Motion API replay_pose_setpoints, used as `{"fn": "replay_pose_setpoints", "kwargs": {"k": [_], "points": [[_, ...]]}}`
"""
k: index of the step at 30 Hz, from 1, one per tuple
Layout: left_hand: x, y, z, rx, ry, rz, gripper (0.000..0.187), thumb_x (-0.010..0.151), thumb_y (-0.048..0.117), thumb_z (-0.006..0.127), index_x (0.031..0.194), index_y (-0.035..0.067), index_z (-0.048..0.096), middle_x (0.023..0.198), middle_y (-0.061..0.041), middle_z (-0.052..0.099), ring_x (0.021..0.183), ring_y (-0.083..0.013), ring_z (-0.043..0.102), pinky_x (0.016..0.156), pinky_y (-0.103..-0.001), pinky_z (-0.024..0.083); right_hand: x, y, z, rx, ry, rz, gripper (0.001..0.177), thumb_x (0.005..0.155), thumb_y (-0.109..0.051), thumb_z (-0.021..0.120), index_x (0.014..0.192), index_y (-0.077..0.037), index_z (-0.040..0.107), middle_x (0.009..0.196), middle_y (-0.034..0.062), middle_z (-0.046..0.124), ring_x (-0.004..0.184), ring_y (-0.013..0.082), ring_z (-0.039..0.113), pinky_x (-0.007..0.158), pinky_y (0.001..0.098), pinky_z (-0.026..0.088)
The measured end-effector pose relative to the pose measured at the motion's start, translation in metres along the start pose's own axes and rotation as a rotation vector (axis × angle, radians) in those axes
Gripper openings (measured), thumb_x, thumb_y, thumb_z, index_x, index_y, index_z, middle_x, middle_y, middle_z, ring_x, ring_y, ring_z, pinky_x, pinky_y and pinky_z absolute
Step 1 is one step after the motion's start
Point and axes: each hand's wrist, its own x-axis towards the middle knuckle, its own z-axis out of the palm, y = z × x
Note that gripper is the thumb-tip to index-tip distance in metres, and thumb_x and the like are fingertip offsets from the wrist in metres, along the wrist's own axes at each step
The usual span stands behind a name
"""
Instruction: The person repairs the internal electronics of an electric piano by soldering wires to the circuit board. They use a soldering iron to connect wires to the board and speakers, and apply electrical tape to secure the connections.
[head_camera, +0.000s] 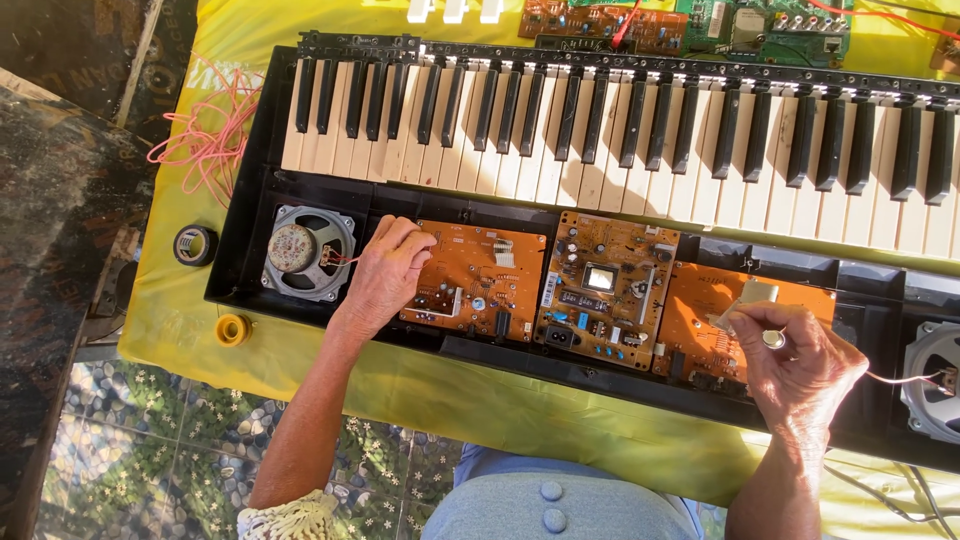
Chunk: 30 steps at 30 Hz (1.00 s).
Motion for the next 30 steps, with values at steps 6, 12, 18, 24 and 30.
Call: {"fn": "replay_pose_setpoints", "kwargs": {"k": [6, 12, 18, 24, 30], "points": [[0.004, 0.003, -0.004, 0.139, -0.008, 0.043, 0.017, 0.09, -0.002, 0.076, 0.1, 0.005, 0.064, 0.095, -0.007, 0.054, 0.091, -0.0257, 0.051, 0.08, -0.035, 0.052, -0.001, 0.0, 0.0, 0.003, -0.001, 0.006, 0.013, 0.107, -0.007, 0.08, 0.099, -0.004, 0.071, 0.087, 0.0022, 0.072, 0.066, 0.0108, 0.053, 0.06, 0.0243, 0.042], [0.004, 0.0, 0.005, 0.108, 0.075, 0.08, 0.016, 0.089, -0.013, 0.068, 0.092, 0.001, 0.06, 0.091, -0.01, 0.053, 0.085, -0.0275, 0.049, 0.074, -0.037, 0.049, -0.002, 0.002, 0.0, -0.016, 0.005, 0.038, 0.014, 0.107, -0.007, 0.082, 0.099, -0.006, 0.071, 0.088, 0.0008, 0.072, 0.061, 0.0102, 0.05, 0.06, 0.0234, 0.041], [0.006, -0.005, 0.011, 0.162, 0.09, 0.136, 0.021, 0.089, -0.015, 0.069, 0.083, 0.002, 0.057, 0.084, -0.009, 0.051, 0.082, -0.0258, 0.045, 0.073, -0.035, 0.048, -0.002, 0.003, 0.001, -0.007, -0.004, 0.038, 0.012, 0.106, -0.006, 0.081, 0.099, -0.006, 0.072, 0.089, 0.0006, 0.072, 0.058, 0.0096, 0.047, 0.059, 0.0225, 0.04], [0.006, -0.006, 0.012, 0.161, 0.099, 0.168, 0.026, 0.077, -0.023, 0.063, 0.078, 0.002, 0.055, 0.082, -0.009, 0.052, 0.082, -0.0273, 0.046, 0.073, -0.035, 0.047, -0.002, 0.007, 0.004, -0.049, 0.0, 0.005, 0.015, 0.105, -0.007, 0.083, 0.096, -0.009, 0.071, 0.084, -0.0034, 0.07, 0.055, 0.0091, 0.041, 0.059, 0.0224, 0.036], [0.006, -0.004, 0.009, 0.132, 0.092, 0.163, 0.025, 0.077, -0.024, 0.062, 0.082, 0.0, 0.057, 0.084, -0.01, 0.054, 0.081, -0.0281, 0.046, 0.073, -0.037, 0.047, -0.001, -0.002, 0.0, -0.013, -0.001, 0.017, 0.012, 0.106, -0.007, 0.081, 0.099, -0.005, 0.071, 0.088, 0.0007, 0.072, 0.061, 0.0101, 0.051, 0.059, 0.0234, 0.041]]}}
